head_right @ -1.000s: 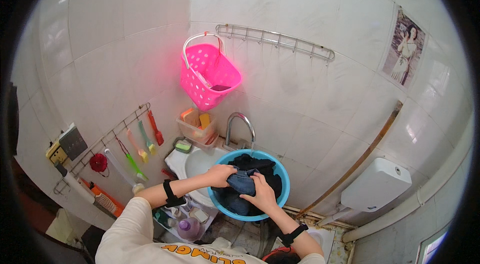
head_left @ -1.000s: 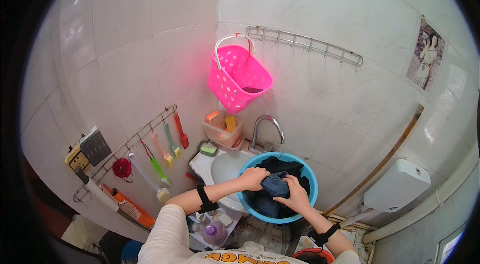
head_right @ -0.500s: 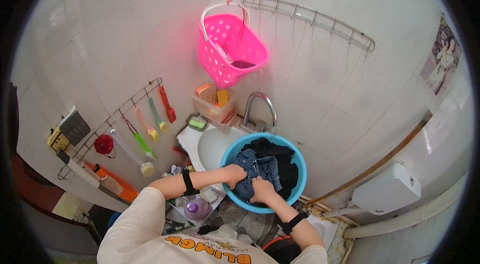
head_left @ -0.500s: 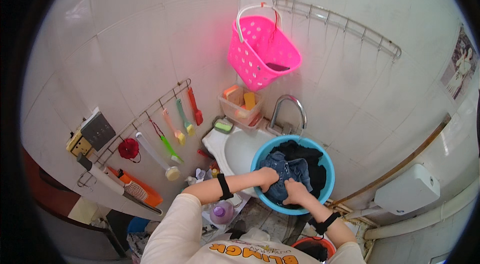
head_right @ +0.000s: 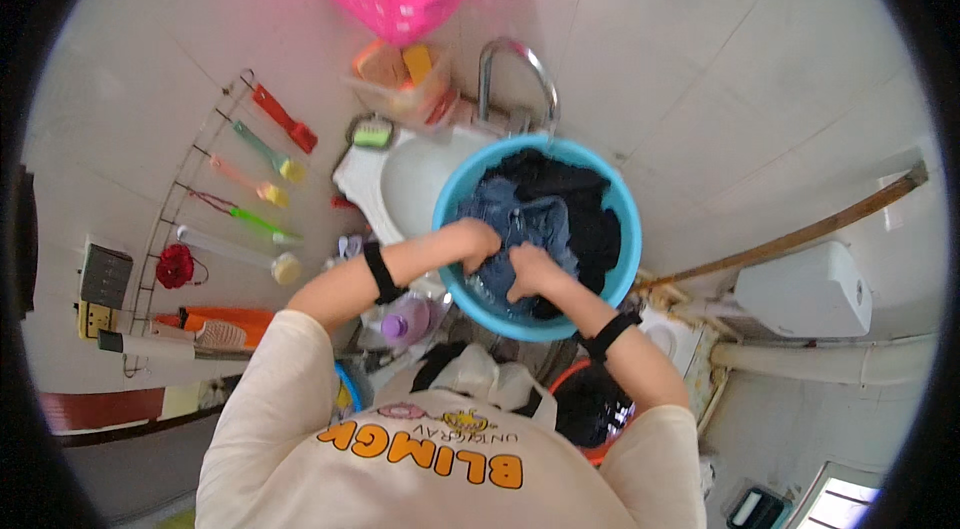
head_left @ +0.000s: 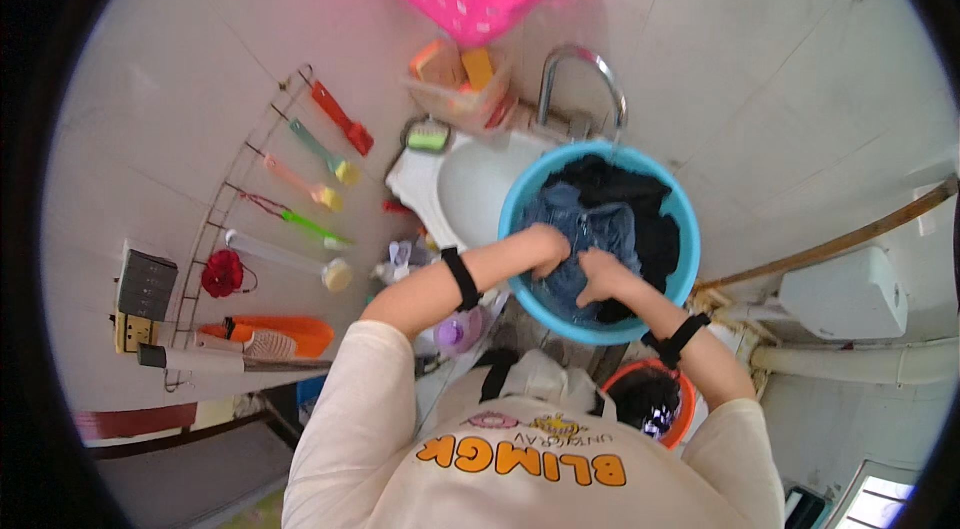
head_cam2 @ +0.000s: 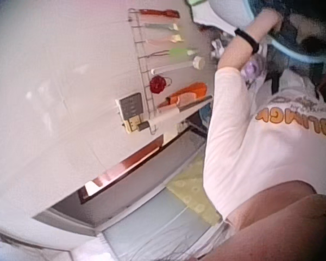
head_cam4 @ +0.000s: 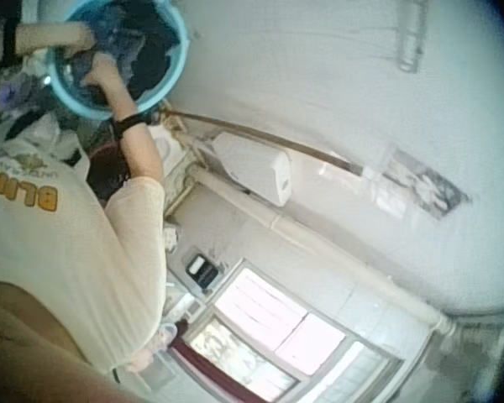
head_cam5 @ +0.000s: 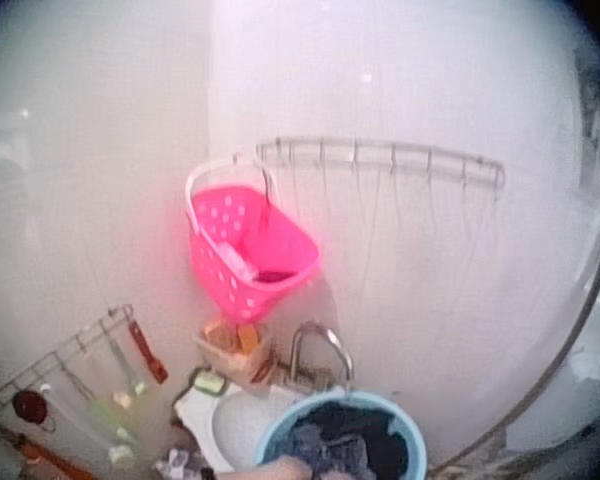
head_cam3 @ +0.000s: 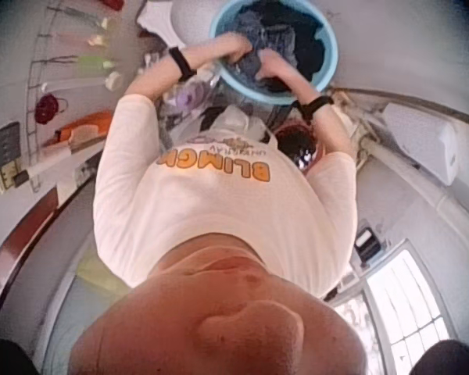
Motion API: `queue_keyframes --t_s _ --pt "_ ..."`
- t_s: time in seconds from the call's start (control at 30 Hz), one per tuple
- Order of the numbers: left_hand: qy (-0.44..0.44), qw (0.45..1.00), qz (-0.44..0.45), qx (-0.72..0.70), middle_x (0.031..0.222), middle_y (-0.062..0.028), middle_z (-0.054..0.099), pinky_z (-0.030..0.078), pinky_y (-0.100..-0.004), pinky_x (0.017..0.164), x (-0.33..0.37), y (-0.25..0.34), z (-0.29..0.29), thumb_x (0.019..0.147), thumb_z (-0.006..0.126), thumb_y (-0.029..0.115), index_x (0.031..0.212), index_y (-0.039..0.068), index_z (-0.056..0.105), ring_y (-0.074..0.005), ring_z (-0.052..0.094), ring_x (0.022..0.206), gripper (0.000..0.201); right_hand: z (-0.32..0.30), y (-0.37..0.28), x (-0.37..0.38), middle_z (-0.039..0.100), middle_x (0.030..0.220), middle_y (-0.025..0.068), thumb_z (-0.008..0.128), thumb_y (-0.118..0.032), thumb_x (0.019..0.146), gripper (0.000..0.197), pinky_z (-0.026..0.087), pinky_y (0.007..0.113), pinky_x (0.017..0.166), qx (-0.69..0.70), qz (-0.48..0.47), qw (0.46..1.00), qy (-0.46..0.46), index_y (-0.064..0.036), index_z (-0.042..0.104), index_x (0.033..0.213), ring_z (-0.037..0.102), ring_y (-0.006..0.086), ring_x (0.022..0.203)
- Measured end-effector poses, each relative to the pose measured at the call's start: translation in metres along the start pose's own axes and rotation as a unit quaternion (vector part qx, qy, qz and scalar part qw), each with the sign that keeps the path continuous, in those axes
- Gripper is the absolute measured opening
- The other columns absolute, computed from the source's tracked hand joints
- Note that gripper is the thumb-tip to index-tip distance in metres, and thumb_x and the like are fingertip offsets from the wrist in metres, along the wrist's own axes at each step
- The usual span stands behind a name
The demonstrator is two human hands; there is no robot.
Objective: The person washes clothes in a blue basin by hand, then lifts and holds a pair of jeans to look at them.
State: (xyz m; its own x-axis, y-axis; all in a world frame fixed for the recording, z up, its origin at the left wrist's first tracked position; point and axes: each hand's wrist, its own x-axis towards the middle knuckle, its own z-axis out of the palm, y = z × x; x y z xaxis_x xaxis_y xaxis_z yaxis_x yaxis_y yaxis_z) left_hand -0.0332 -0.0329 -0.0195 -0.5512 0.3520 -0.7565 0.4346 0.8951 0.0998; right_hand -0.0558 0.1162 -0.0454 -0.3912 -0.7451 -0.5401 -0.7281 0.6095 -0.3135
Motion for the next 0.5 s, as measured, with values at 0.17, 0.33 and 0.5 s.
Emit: queue_keyframes --t_s 0.17,0.33,0.5 --pt "-0.125 0.991 -0.042 0.027 0.111 -0.0096 0.063 0.05 -0.0405 0.081 0.045 -0.006 0.001 0.055 0.082 0.013 0.105 0.009 0.066 -0.0285 0.059 0.102 0.052 0.0 -0.006 0.016 0.055 0.104 0.0242 0.083 -0.03 0.047 0.067 0.046 0.037 0.088 0.011 0.034 0.999 -0.012 0.0045 0.056 0.098 0.054 0.0352 0.102" --pt "-0.195 0.979 0.025 0.05 0.104 -0.0121 0.064 0.05 -0.0393 0.08 0.077 -0.031 0.026 0.056 0.081 0.015 0.11 0.008 0.062 -0.0291 0.061 0.095 0.057 -0.013 -0.023 0.023 0.058 0.107 0.0215 0.083 -0.031 0.047 0.068 0.048 0.042 0.085 0.01 0.047 0.998 -0.037 0.0029 0.059 0.101 0.056 0.0353 0.101" --pt "-0.182 0.983 -0.001 0.031 0.109 -0.012 0.062 0.048 -0.0408 0.085 0.07 -0.03 0.002 0.057 0.08 0.014 0.116 0.008 0.058 -0.0301 0.059 0.101 0.063 -0.025 -0.017 0.034 0.063 0.099 0.0194 0.082 -0.028 0.045 0.061 0.05 0.053 0.078 -0.001 0.092 0.993 -0.079 0.0037 0.063 0.094 0.06 0.0351 0.095"
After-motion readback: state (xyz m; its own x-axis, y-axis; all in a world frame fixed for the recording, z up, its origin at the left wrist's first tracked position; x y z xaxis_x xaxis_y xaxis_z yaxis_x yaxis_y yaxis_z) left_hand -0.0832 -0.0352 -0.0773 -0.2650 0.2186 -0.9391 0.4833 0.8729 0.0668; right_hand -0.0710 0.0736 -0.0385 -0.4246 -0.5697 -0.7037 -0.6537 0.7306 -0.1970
